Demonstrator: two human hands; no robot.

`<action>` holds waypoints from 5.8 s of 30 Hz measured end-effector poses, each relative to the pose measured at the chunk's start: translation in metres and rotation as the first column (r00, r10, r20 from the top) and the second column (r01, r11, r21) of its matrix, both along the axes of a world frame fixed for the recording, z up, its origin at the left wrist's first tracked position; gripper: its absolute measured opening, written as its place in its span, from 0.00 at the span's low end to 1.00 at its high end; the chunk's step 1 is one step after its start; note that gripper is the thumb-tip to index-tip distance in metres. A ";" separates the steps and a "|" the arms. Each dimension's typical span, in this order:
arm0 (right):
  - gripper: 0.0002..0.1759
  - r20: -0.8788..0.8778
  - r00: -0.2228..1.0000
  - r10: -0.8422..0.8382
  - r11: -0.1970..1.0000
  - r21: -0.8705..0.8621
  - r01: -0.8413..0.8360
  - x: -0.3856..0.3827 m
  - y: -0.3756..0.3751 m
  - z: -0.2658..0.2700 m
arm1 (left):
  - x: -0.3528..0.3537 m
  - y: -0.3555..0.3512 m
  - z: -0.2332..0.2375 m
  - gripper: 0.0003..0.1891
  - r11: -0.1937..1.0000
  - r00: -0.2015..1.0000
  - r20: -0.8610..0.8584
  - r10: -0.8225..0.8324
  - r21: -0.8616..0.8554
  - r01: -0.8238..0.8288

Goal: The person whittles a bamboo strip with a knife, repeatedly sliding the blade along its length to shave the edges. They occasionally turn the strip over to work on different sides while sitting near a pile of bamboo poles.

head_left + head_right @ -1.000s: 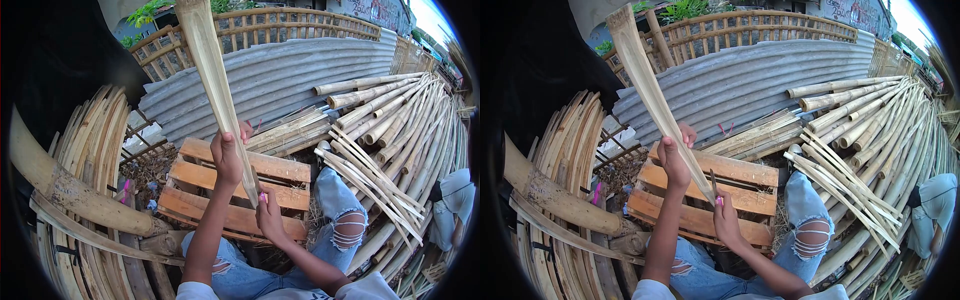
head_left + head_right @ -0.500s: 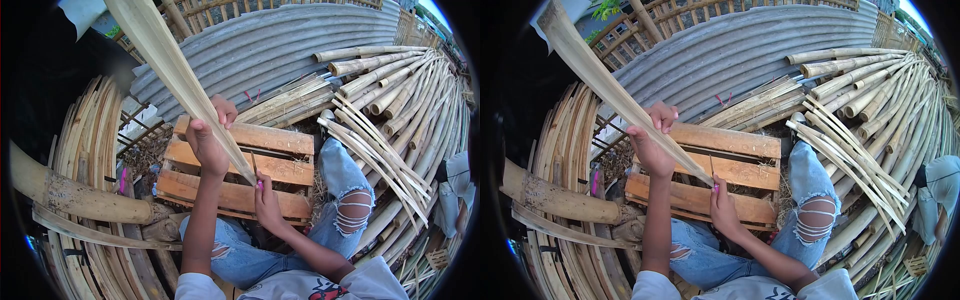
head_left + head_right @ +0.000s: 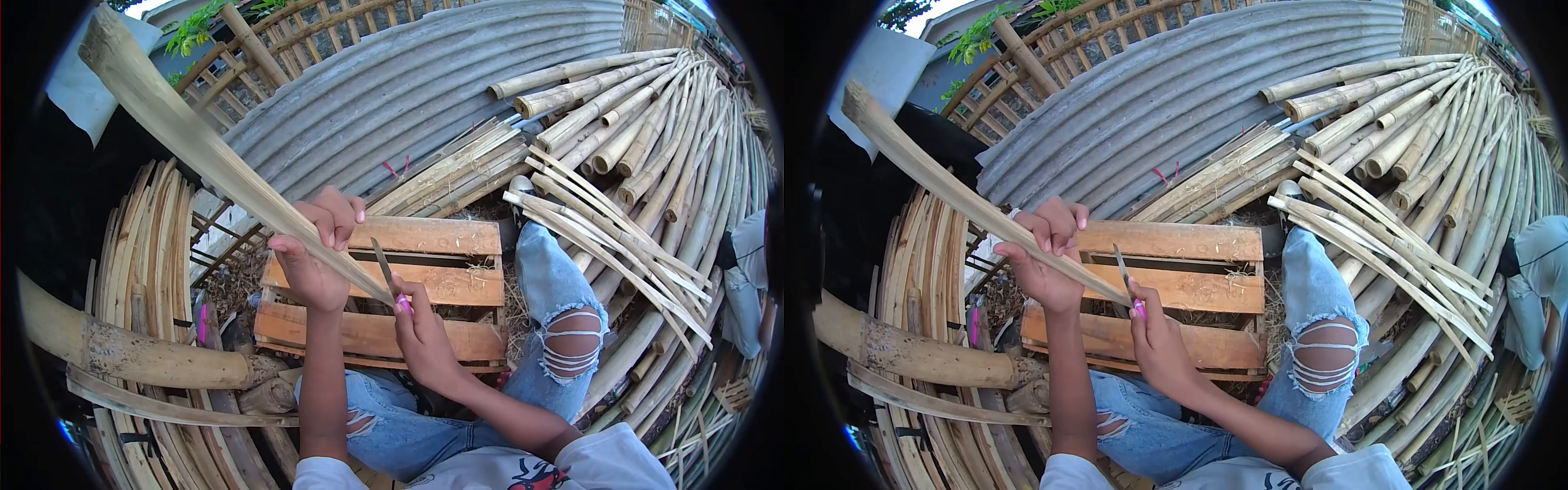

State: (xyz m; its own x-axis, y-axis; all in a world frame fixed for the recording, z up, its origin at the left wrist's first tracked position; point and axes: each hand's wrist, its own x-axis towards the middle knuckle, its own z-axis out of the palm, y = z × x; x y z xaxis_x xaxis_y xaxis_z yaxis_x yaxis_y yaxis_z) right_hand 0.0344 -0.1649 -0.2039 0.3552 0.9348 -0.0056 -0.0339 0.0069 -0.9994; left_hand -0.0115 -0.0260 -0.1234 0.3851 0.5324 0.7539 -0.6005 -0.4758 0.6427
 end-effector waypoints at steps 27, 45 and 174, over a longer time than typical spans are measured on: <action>0.22 0.144 0.987 -0.071 0.997 -0.024 0.076 -0.004 0.007 -0.046 | 0.003 -0.009 0.004 0.31 0.981 0.979 -0.083 0.184 -0.040 -0.188; 0.19 0.008 1.000 -0.030 0.991 -0.130 0.031 -0.019 0.012 -0.078 | -0.014 0.012 -0.003 0.32 0.987 0.989 -0.012 0.145 -0.067 -0.145; 0.20 -0.075 0.997 0.005 0.965 0.264 0.015 0.070 0.017 0.080 | -0.009 0.057 0.176 0.15 0.913 0.985 0.021 0.172 0.371 -0.168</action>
